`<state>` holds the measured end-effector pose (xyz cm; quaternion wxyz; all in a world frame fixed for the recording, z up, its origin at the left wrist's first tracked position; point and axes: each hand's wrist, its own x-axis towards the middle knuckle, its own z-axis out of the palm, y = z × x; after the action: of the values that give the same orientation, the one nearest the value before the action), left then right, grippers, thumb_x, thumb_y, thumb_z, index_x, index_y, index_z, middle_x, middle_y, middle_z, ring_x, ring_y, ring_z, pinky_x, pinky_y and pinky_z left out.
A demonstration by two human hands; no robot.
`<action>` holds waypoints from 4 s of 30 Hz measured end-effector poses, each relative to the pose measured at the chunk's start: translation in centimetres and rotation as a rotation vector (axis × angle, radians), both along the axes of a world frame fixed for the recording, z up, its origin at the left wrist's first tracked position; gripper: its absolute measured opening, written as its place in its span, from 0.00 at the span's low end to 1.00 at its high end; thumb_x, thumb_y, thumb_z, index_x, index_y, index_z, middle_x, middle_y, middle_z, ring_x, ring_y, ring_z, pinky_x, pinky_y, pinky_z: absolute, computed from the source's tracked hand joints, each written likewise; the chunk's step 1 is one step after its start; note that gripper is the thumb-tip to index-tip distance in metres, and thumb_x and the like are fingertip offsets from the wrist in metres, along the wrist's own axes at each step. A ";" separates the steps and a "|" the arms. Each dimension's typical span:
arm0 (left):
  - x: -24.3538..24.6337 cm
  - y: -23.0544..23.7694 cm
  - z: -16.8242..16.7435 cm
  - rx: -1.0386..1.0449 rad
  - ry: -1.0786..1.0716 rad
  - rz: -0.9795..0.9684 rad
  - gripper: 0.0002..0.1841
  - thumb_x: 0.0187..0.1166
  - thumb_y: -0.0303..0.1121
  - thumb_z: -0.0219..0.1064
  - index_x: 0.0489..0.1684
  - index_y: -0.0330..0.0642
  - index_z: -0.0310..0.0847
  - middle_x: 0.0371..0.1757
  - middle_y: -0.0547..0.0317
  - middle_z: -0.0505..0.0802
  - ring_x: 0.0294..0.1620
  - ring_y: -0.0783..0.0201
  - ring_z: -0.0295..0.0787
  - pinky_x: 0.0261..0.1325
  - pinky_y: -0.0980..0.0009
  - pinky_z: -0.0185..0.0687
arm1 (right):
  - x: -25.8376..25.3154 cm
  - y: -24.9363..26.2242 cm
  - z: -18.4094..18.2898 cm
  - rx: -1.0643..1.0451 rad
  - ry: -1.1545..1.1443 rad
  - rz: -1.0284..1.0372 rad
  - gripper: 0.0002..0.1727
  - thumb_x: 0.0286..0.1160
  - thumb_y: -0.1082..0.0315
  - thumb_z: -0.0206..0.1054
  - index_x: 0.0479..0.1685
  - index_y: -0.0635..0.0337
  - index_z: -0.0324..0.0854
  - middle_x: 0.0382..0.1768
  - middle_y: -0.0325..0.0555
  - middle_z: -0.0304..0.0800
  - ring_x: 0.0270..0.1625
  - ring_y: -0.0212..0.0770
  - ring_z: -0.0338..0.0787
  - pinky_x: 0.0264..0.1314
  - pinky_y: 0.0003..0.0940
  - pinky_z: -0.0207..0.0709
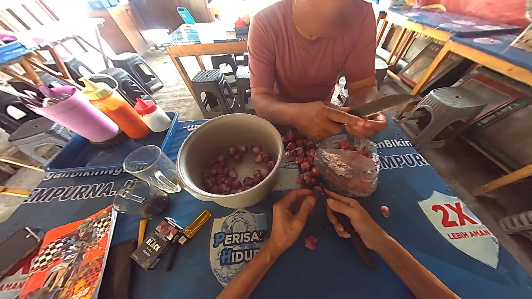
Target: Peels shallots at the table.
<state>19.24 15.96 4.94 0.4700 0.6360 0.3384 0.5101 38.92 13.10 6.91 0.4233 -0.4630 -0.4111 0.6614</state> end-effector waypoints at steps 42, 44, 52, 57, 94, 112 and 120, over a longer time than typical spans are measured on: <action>-0.1 2.0 -0.4 -0.259 -0.057 -0.046 0.15 0.85 0.25 0.61 0.63 0.23 0.78 0.51 0.47 0.94 0.46 0.60 0.96 0.54 0.64 0.94 | 0.3 0.2 -0.2 0.108 -0.002 0.010 0.27 0.93 0.62 0.44 0.88 0.57 0.63 0.22 0.36 0.81 0.14 0.29 0.77 0.13 0.21 0.72; -0.4 2.0 -0.7 -0.230 -0.057 -0.048 0.14 0.83 0.24 0.63 0.61 0.24 0.77 0.48 0.49 0.95 0.44 0.61 0.95 0.53 0.65 0.93 | 0.2 0.2 -0.3 0.100 0.010 0.049 0.28 0.92 0.63 0.46 0.90 0.55 0.61 0.22 0.36 0.82 0.14 0.29 0.78 0.14 0.21 0.73; -0.4 1.9 -0.7 -0.209 -0.063 -0.134 0.11 0.85 0.22 0.58 0.59 0.25 0.75 0.43 0.52 0.95 0.41 0.61 0.96 0.48 0.64 0.95 | -0.2 0.2 -0.3 0.073 0.023 0.145 0.29 0.92 0.62 0.49 0.92 0.48 0.60 0.26 0.38 0.83 0.15 0.30 0.78 0.14 0.22 0.74; -0.3 1.5 -0.7 -0.217 -0.036 -0.152 0.12 0.84 0.22 0.57 0.60 0.25 0.74 0.42 0.54 0.95 0.40 0.63 0.96 0.46 0.65 0.95 | -0.4 0.0 -0.4 0.095 -0.006 0.154 0.29 0.90 0.63 0.50 0.90 0.48 0.63 0.34 0.39 0.88 0.17 0.28 0.79 0.16 0.22 0.75; -0.6 1.5 -1.3 -0.178 -0.008 -0.174 0.10 0.87 0.22 0.53 0.60 0.29 0.70 0.45 0.56 0.92 0.37 0.66 0.93 0.38 0.69 0.92 | -0.1 0.3 -1.6 0.050 0.044 0.142 0.27 0.89 0.63 0.52 0.86 0.50 0.69 0.30 0.38 0.85 0.18 0.29 0.77 0.18 0.22 0.73; -0.7 1.5 -1.2 -0.178 -0.004 -0.167 0.10 0.86 0.22 0.53 0.59 0.27 0.71 0.44 0.57 0.91 0.35 0.68 0.92 0.38 0.70 0.91 | -0.2 0.3 -1.6 0.056 0.061 0.144 0.27 0.89 0.63 0.52 0.86 0.50 0.69 0.35 0.38 0.87 0.20 0.28 0.78 0.20 0.22 0.75; -0.7 1.4 -1.1 -0.199 0.002 -0.169 0.11 0.85 0.22 0.54 0.60 0.27 0.71 0.44 0.57 0.92 0.38 0.68 0.92 0.39 0.70 0.91 | -0.2 0.4 -1.5 0.049 0.052 0.134 0.26 0.89 0.63 0.52 0.86 0.51 0.70 0.34 0.39 0.87 0.19 0.28 0.78 0.19 0.22 0.74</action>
<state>18.52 17.38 3.87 0.5718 0.6129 0.3328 0.4320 38.73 13.48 5.38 0.4000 -0.4067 -0.4459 0.6898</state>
